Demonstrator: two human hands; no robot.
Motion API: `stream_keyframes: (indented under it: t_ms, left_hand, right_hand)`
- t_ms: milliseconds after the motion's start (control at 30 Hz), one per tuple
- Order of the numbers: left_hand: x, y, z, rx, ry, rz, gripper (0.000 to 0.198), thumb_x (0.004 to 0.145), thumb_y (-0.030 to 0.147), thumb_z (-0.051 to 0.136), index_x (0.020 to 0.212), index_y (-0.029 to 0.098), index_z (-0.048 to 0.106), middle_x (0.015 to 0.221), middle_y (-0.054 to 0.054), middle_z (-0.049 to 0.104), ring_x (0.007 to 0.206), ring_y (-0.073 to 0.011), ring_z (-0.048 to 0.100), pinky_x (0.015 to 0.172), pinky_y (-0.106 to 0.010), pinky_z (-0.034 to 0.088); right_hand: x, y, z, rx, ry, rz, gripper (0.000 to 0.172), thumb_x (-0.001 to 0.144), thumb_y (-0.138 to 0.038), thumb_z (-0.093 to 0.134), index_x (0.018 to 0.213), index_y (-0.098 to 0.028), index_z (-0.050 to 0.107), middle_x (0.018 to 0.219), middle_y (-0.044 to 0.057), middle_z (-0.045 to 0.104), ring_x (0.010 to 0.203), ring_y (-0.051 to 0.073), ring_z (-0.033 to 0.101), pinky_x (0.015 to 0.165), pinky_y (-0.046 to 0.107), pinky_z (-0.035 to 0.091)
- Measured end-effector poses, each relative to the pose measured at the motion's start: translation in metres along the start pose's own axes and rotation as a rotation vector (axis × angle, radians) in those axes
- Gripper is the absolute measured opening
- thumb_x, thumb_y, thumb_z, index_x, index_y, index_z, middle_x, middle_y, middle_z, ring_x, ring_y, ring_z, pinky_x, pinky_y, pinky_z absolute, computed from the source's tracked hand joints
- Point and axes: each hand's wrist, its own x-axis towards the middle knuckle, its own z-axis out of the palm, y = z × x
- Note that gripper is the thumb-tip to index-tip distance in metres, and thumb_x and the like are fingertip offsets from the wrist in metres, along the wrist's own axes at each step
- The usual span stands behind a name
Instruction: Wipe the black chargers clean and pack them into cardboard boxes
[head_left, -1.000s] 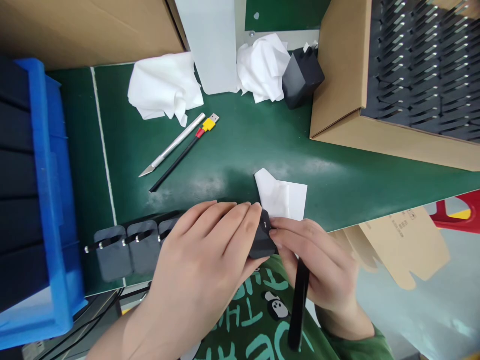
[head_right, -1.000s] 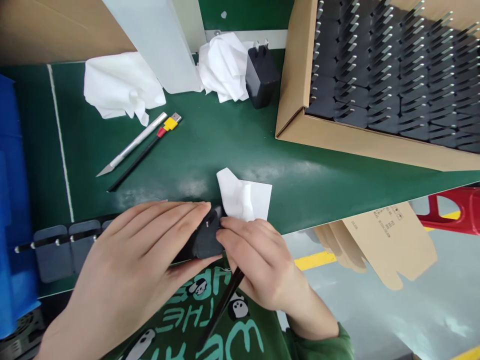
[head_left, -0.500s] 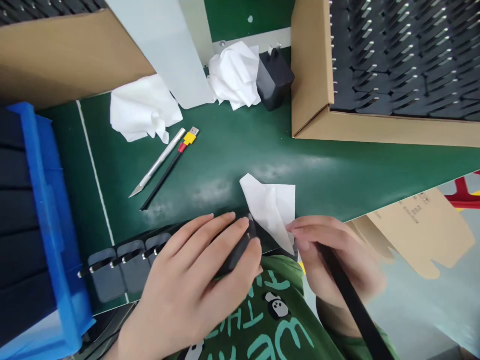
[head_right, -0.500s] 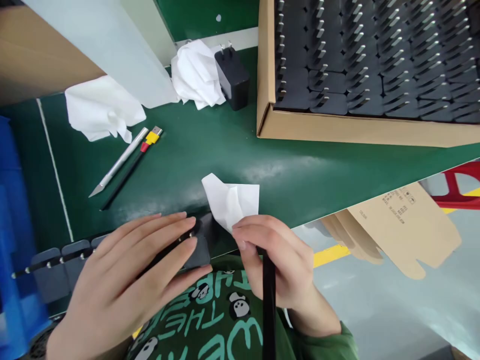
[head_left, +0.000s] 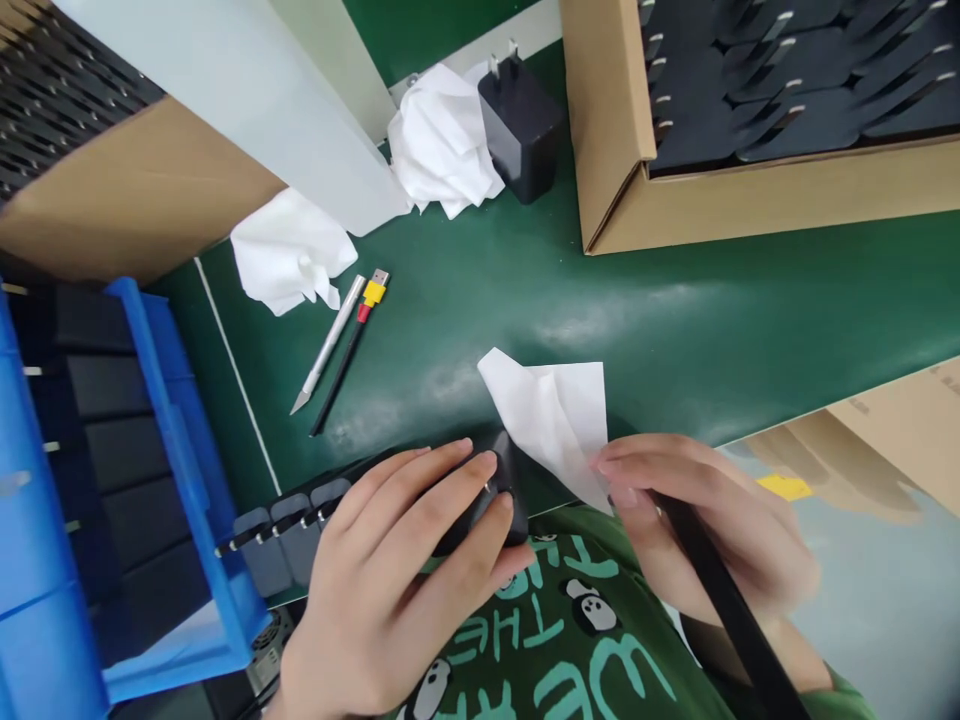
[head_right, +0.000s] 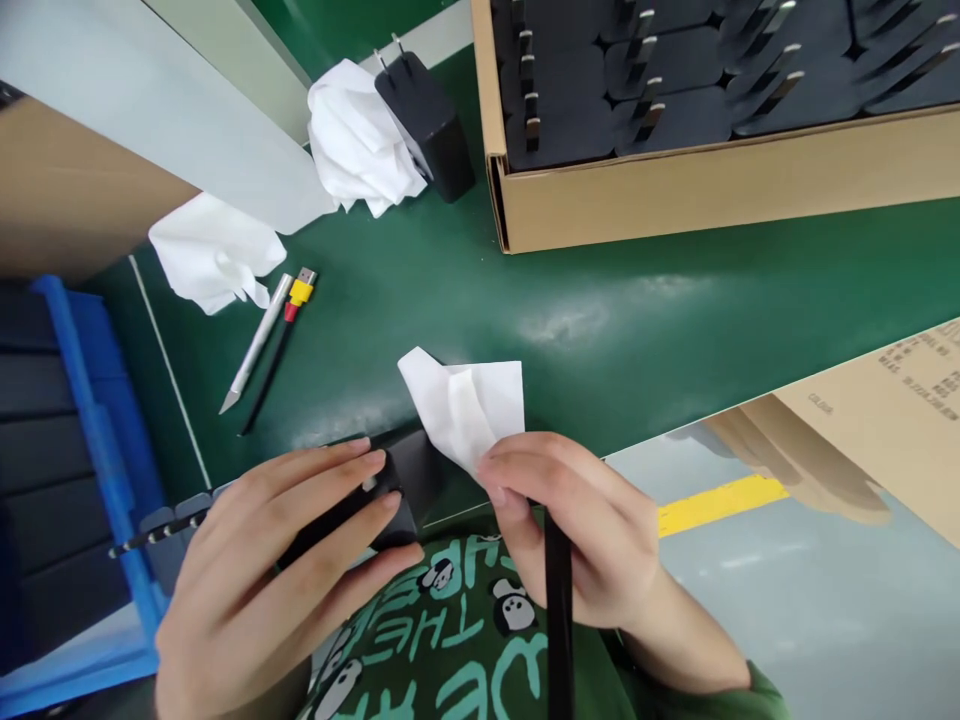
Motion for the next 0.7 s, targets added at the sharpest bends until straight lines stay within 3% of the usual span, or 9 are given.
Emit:
stream_keyframes:
  t_ms: [333, 567, 700]
  left_hand:
    - [-0.0007, -0.0013, 0.0024, 0.003, 0.027, 0.009, 0.029, 0.080, 0.021, 0.082, 0.106, 0.013, 0.071, 0.109, -0.011, 0.074, 0.114, -0.0285, 0.067, 0.095, -0.043, 0.057]
    - [-0.0012, -0.0024, 0.0026, -0.031, 0.031, 0.010, 0.028, 0.077, 0.018, 0.084, 0.101, 0.012, 0.071, 0.110, -0.011, 0.074, 0.115, -0.0290, 0.067, 0.095, -0.043, 0.056]
    - [-0.0012, -0.0019, 0.0024, 0.003, 0.015, -0.003, 0.030, 0.081, 0.022, 0.082, 0.107, 0.014, 0.071, 0.108, -0.010, 0.075, 0.113, -0.0283, 0.068, 0.094, -0.042, 0.057]
  right_hand:
    - [-0.0077, 0.0014, 0.0001, -0.077, 0.012, 0.031, 0.022, 0.086, -0.007, 0.067, 0.103, -0.021, 0.071, 0.086, 0.005, 0.072, 0.071, 0.018, 0.070, 0.057, 0.030, 0.060]
    - [-0.0035, 0.0006, -0.0001, -0.048, -0.020, 0.021, 0.022, 0.086, -0.004, 0.065, 0.103, -0.018, 0.069, 0.088, 0.006, 0.072, 0.073, 0.017, 0.070, 0.058, 0.028, 0.060]
    - [-0.0008, 0.0005, -0.0006, -0.055, -0.041, 0.019, 0.022, 0.086, -0.005, 0.063, 0.102, -0.019, 0.069, 0.087, 0.004, 0.072, 0.070, 0.017, 0.070, 0.058, 0.029, 0.061]
